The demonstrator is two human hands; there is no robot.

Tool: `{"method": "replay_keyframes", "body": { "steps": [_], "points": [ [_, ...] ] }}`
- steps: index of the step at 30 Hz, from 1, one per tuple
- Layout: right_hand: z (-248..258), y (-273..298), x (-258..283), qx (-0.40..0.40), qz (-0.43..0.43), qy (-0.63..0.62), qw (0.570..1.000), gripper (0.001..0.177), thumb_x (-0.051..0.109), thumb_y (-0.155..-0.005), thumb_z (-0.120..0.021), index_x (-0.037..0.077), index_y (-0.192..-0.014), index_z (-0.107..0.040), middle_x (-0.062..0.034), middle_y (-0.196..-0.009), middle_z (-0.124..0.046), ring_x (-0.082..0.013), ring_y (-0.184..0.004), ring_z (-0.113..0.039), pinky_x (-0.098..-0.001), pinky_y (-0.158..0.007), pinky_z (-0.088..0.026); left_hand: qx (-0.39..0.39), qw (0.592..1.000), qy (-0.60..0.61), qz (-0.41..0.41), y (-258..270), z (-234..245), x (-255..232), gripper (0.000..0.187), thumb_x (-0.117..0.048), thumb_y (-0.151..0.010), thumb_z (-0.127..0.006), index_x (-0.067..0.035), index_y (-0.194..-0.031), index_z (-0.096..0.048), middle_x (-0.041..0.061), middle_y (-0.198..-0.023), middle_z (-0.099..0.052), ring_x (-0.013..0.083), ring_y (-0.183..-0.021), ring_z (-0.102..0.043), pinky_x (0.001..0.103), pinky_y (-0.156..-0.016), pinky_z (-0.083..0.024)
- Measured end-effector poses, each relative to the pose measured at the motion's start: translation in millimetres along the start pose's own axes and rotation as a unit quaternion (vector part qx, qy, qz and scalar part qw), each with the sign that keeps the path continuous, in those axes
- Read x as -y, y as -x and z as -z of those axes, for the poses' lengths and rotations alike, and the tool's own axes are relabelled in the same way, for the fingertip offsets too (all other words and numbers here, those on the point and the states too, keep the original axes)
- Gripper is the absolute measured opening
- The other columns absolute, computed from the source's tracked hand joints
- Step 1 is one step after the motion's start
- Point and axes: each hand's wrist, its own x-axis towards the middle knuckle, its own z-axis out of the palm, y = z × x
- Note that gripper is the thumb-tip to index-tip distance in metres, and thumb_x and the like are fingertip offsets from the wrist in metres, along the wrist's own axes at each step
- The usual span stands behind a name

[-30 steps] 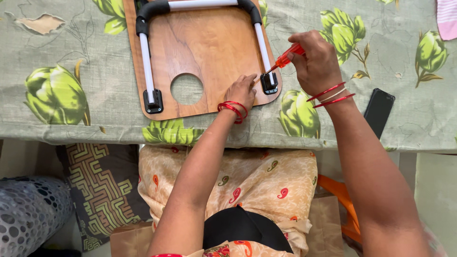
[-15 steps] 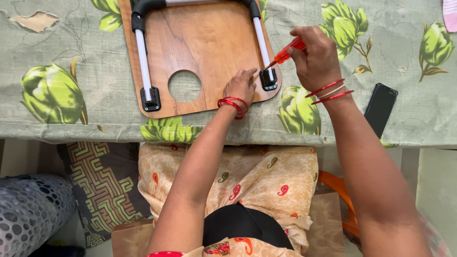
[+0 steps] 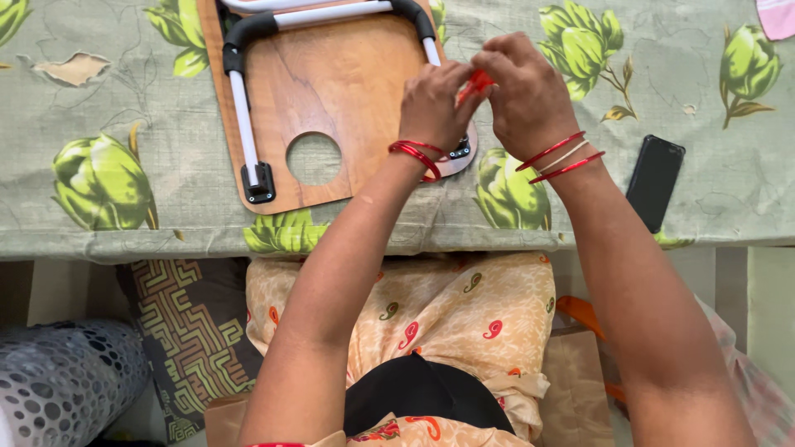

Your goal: The person assembles a wooden lap desk with metal legs by inserting and tightening screws at each leg joint using a red screwdriver. The person works on a bed, handling screws and the screwdriver to secure the legs to the wooden board.

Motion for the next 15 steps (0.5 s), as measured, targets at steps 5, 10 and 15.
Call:
{"method": "replay_keyframes", "body": {
  "steps": [5,10,15],
  "points": [
    [0.1,-0.1,1.0,0.015,-0.043,0.099,0.994,0.025,0.002,-0.091,-0.072,0.005,-0.116,-0.067,-0.0162,-0.107,-0.062,-0.0378,-0.088,-0.068,-0.0468,-0.073,-0.055,0.04,0.999,0.031,-0.005,5.9,1.6,-0.5,0.034,-0.033,-0.086,-0.077,-0.018,-0.116,-0.073,0.0,-0.106,-0.072,0.0288,-0.099,-0.064,0.046,-0.085,-0.048],
    [-20.7,-14.9,18.8,0.041,-0.082,0.212,0.973,0.017,0.023,-0.1,-0.071,0.007,-0.103,-0.067,-0.0122,-0.085,-0.062,-0.0341,-0.065,-0.068,-0.0454,-0.054,-0.054,0.032,0.999,0.013,0.024,11.2,-8.4,2.0,0.016,-0.017,-0.083,-0.072,-0.016,-0.099,-0.071,0.003,-0.1,-0.073,0.0302,-0.101,-0.066,0.047,-0.089,-0.049],
    [-16.8,-16.5,31.3,0.009,-0.065,0.174,0.983,0.022,0.028,-0.098,-0.077,0.01,-0.089,-0.069,-0.0115,-0.088,-0.063,-0.0331,-0.073,-0.07,-0.0455,-0.06,-0.056,0.036,0.996,0.047,0.064,13.7,-6.4,7.5,0.017,-0.017,-0.082,-0.071,-0.016,-0.099,-0.072,0.008,-0.085,-0.074,0.0328,-0.094,-0.068,0.049,-0.088,-0.049]
  ]
}}
